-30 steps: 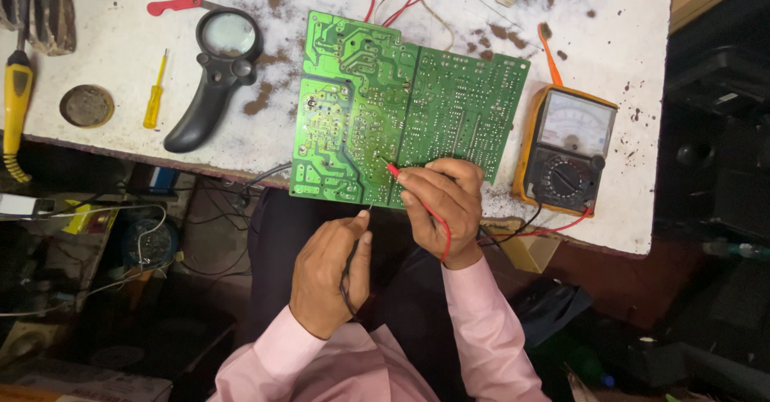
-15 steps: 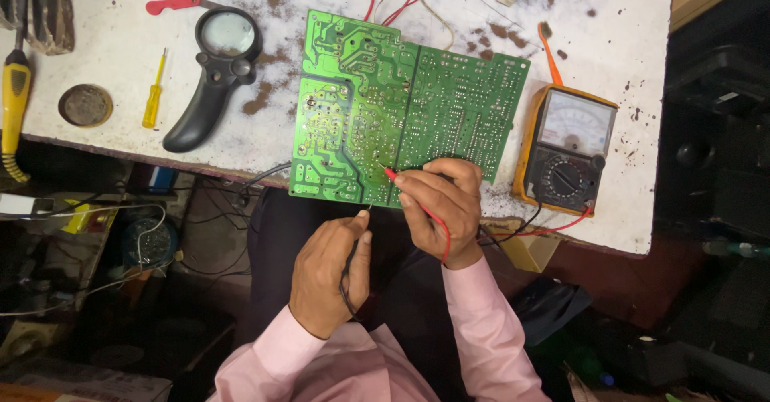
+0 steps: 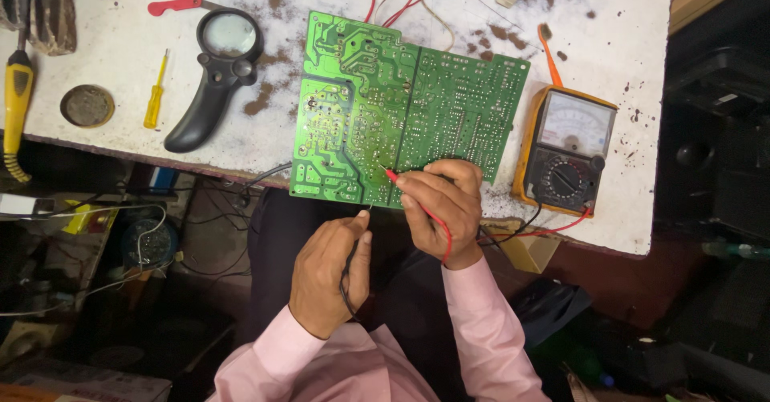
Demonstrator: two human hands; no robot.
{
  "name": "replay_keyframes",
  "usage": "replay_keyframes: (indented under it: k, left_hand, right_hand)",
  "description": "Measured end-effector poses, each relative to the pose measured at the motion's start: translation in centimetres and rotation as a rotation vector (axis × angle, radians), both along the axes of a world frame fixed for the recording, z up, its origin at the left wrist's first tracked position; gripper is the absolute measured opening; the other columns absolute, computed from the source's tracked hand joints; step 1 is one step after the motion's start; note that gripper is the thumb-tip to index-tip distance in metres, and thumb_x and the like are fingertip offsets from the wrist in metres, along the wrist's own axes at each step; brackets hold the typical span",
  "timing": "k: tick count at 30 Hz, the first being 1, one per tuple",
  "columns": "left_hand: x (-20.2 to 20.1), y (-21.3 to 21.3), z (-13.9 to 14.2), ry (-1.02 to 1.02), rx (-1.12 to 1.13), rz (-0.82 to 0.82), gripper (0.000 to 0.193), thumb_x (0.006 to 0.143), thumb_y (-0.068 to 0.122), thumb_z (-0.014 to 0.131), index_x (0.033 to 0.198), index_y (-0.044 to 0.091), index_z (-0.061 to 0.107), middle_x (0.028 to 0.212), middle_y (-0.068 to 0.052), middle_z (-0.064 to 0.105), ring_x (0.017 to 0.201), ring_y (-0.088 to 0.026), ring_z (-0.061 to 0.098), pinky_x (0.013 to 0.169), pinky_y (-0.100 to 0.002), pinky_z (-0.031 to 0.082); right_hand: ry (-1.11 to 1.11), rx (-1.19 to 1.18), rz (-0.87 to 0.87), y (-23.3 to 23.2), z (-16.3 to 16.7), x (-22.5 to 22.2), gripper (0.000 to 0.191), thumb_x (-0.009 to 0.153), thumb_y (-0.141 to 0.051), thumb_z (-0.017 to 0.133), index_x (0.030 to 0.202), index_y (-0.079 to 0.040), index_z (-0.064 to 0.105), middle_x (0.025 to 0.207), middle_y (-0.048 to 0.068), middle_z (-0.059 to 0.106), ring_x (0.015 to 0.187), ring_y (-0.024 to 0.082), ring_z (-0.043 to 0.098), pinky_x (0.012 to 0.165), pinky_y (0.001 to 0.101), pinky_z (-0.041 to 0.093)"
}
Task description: The person uses a multimeter to test points on a green circuit board. They hold the black probe on one spot and move the red probe across multiple test points while observing the meter. The board remains on the workbench throughout.
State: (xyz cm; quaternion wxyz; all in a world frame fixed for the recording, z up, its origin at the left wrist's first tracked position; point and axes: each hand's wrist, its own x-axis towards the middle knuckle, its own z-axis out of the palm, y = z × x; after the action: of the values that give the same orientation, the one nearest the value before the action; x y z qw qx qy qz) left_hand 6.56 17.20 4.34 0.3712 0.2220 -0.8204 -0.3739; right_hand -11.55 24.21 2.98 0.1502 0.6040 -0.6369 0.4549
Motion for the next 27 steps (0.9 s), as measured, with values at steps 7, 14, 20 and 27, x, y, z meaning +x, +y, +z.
replay_keyframes:
  k: [7,14,20,27]
  left_hand:
    - [-0.01,-0.05,-0.04,-0.007,-0.004,0.001,0.019,0.091,-0.006,0.065,0.110,-0.007,0.065,0.097,-0.021,0.069,0.083,-0.035,0.069,0.074,-0.039,0.055]
    - [-0.03,-0.04,-0.01,-0.013,-0.007,0.000,0.019,0.090,-0.005,0.065,0.109,-0.007,0.064,0.097,-0.021,0.069,0.084,-0.036,0.069,0.074,-0.040,0.055]
    - [0.02,-0.02,0.01,-0.016,-0.002,-0.005,0.018,0.091,-0.005,0.065,0.109,-0.007,0.065,0.096,-0.021,0.069,0.083,-0.036,0.068,0.074,-0.040,0.054]
    - [-0.02,-0.01,-0.01,-0.017,0.002,-0.001,0.017,0.091,-0.005,0.065,0.108,-0.007,0.065,0.096,-0.021,0.069,0.082,-0.035,0.068,0.074,-0.039,0.054]
  right_hand:
    - [-0.009,-0.003,0.007,0.06,0.05,0.02,0.013,0.094,-0.011,0.074,0.106,-0.009,0.073,0.103,0.003,0.076,0.098,0.024,0.063,0.095,0.0384,0.045]
    - [-0.012,-0.009,0.004,-0.02,0.15,0.05,0.013,0.094,-0.011,0.074,0.107,-0.009,0.073,0.103,0.003,0.076,0.098,0.024,0.063,0.095,0.0382,0.045]
    - [-0.008,-0.005,0.006,-0.12,0.14,0.00,0.014,0.094,-0.012,0.075,0.107,-0.009,0.073,0.103,0.003,0.076,0.098,0.024,0.063,0.095,0.0381,0.045]
    - [-0.014,0.009,0.003,-0.03,0.05,0.00,0.014,0.094,-0.012,0.075,0.108,-0.010,0.074,0.104,0.002,0.076,0.099,0.024,0.062,0.095,0.0379,0.045]
